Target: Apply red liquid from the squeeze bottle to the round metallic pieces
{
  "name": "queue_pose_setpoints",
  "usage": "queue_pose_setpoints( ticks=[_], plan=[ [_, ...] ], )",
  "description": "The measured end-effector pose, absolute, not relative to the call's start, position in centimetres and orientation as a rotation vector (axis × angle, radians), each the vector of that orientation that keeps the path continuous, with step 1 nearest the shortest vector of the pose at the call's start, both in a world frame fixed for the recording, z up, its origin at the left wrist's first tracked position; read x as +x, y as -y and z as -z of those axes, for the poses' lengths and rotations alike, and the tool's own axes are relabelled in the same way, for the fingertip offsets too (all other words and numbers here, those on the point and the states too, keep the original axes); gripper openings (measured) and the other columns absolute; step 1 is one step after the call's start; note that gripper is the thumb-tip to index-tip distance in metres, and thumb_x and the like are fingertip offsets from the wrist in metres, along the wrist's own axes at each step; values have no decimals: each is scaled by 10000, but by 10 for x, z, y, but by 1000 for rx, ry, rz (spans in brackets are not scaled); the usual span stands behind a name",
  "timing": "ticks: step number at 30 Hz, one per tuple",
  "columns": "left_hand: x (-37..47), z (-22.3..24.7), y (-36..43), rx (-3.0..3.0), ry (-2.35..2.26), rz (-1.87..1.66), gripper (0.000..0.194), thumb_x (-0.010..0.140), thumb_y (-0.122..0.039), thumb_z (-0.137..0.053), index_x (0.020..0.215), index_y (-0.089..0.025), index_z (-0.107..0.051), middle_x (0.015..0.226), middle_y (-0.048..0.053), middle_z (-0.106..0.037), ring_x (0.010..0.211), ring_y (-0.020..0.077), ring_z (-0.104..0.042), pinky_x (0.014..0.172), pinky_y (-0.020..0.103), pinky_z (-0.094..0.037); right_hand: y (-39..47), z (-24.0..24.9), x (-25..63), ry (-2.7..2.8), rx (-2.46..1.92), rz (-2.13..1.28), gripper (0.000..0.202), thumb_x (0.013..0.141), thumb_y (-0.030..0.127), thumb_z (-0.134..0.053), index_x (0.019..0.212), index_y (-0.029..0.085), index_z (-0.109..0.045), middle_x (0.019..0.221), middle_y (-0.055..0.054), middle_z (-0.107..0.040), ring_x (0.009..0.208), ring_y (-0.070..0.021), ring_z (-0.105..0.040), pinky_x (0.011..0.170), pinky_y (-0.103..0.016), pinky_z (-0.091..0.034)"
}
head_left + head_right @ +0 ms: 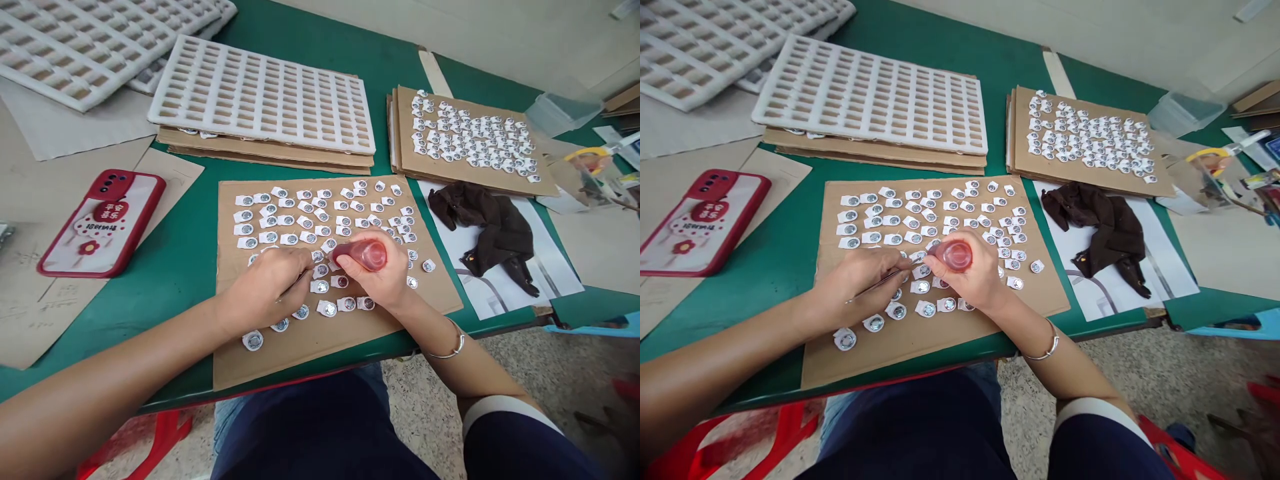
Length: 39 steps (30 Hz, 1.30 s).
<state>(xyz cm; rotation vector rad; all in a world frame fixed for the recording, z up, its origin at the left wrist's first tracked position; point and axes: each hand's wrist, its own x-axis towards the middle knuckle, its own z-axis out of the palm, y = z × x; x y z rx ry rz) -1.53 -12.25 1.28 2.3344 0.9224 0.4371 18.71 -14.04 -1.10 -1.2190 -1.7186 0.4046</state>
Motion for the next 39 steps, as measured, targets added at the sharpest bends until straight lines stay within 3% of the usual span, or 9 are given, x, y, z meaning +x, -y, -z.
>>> queue_pose_setpoints(
  ticks=[39],
  plan=[
    [-17,-8,116,2161,-1073,-440,149,802,-180,-460,786,-175,-608,578,-28,-562,512,96,-483,511,227,-346,140,12,187,1738,-1241,-367,291,677,331,-701,895,239,-533,812,6,-619,765,-148,-604,686,-318,-516]
  ],
)
